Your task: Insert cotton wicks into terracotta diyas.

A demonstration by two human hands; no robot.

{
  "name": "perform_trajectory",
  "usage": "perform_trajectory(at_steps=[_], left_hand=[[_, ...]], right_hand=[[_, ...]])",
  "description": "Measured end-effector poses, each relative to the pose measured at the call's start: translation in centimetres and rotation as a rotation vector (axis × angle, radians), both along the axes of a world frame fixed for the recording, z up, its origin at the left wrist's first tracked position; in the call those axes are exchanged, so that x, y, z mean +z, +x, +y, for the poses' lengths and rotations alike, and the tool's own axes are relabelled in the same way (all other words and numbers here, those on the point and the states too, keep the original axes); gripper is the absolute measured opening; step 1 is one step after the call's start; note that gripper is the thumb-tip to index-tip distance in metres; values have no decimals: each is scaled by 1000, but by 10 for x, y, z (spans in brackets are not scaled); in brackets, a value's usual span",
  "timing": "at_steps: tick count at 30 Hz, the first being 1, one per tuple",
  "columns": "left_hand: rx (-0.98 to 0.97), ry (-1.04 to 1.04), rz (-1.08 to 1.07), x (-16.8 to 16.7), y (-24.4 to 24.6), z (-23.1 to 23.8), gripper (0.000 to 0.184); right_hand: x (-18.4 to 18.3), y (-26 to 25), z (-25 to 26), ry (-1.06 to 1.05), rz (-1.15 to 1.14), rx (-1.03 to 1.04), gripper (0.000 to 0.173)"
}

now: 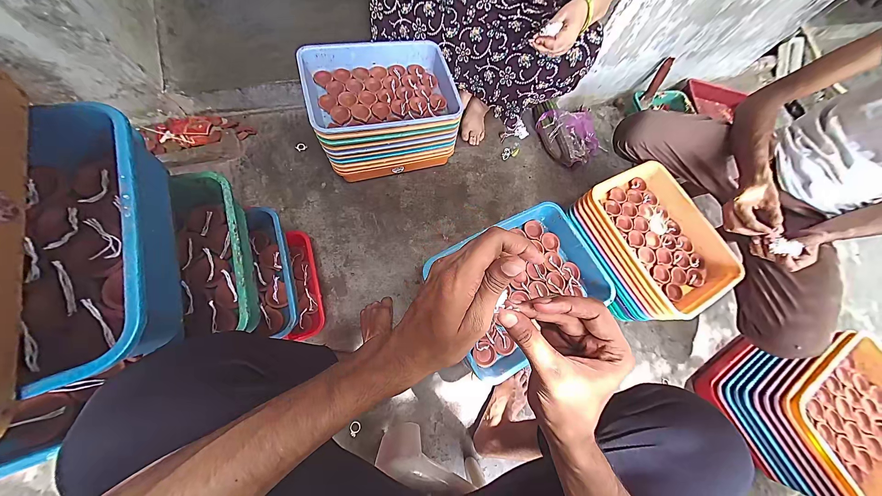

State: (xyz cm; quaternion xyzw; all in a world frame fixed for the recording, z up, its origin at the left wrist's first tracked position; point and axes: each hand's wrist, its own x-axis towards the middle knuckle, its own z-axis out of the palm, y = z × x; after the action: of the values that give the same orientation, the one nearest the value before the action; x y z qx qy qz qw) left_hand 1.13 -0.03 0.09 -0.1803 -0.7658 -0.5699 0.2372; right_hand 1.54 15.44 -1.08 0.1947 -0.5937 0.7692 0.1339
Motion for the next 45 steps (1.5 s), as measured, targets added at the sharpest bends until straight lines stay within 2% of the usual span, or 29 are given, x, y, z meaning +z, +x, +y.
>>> perform_trajectory(at_steps=[8, 16, 19, 23, 25, 31, 40, 45], left_hand=[[-7, -54, 20, 1, 1, 0, 33], [23, 110, -106, 1, -1, -1, 36], [5, 252, -230, 2, -2, -2, 45], [-59, 427, -414, 3, -3, -5, 68], [-60, 477, -457, 3, -4, -5, 71], [-19, 558, -561, 3, -6, -6, 67], [6, 627, -595, 3, -8, -6, 60], [20, 612, -575, 3, -8, -6, 59]], right_hand=[[0, -1, 1, 107, 81, 9, 28], [-1, -4, 3, 29, 14, 86, 26], [-3, -6, 2, 9, 3, 92, 26], [-5, -6, 1, 2, 27, 99, 26], [-6, -6, 1, 0, 39, 103, 25], [-6, -7, 0, -25, 34, 122, 24], [-7, -11, 2, -78, -19, 149, 27], [-6, -12, 6, -165, -193, 277, 26]])
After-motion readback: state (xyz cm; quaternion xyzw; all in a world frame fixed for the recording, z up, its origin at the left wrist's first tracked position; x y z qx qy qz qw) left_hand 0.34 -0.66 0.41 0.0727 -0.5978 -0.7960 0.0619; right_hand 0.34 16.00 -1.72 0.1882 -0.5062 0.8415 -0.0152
